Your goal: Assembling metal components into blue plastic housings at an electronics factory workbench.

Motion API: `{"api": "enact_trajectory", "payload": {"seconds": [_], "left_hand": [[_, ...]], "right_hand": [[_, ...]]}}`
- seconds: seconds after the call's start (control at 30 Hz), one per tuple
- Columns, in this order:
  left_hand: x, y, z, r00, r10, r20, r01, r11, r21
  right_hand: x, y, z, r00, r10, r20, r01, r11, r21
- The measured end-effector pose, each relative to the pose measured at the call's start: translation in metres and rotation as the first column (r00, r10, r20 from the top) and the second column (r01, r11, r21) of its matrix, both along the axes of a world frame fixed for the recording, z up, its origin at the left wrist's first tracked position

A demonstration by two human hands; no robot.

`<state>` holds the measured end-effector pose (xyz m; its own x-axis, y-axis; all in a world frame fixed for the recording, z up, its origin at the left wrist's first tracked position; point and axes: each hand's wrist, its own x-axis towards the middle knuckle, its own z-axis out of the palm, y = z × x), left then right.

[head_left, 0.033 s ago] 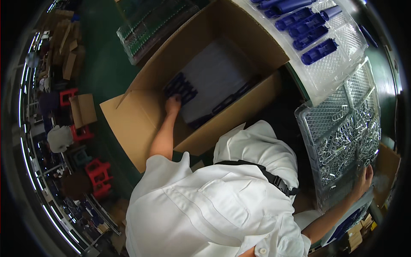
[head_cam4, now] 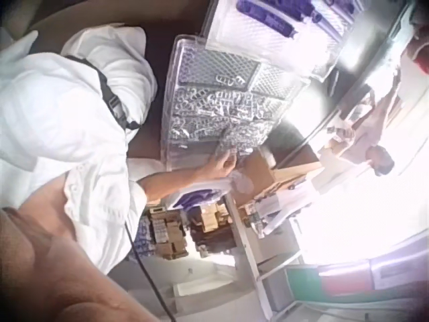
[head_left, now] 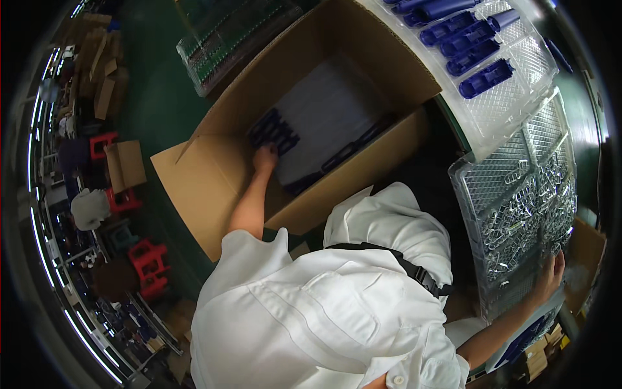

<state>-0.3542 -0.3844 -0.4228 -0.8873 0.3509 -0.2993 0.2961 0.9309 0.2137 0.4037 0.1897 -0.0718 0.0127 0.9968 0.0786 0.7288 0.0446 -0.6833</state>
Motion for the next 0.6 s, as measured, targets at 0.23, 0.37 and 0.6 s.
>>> {"api": "enact_trajectory", "payload": {"seconds": [0.23, 0.37, 0.6], "left_hand": [[0.034, 0.008, -0.060, 0.934, -0.219, -0.282, 0.162, 0.964, -0.212], [0.009, -0.010, -0.067, 0.886, -0.352, -0.302, 0.231, 0.900, -0.371], [0.004, 0.019, -0.031, 0.875, -0.465, -0.135, 0.319, 0.763, -0.563]], "right_hand": [[-0.060, -0.075, 0.066, 0.921, -0.117, -0.373, 0.056, 0.984, -0.171], [-0.056, -0.106, 0.051, 0.755, -0.178, -0.631, -0.003, 0.961, -0.275], [-0.080, -0.185, 0.060, 0.741, -0.139, -0.657, -0.058, 0.962, -0.268]]}}
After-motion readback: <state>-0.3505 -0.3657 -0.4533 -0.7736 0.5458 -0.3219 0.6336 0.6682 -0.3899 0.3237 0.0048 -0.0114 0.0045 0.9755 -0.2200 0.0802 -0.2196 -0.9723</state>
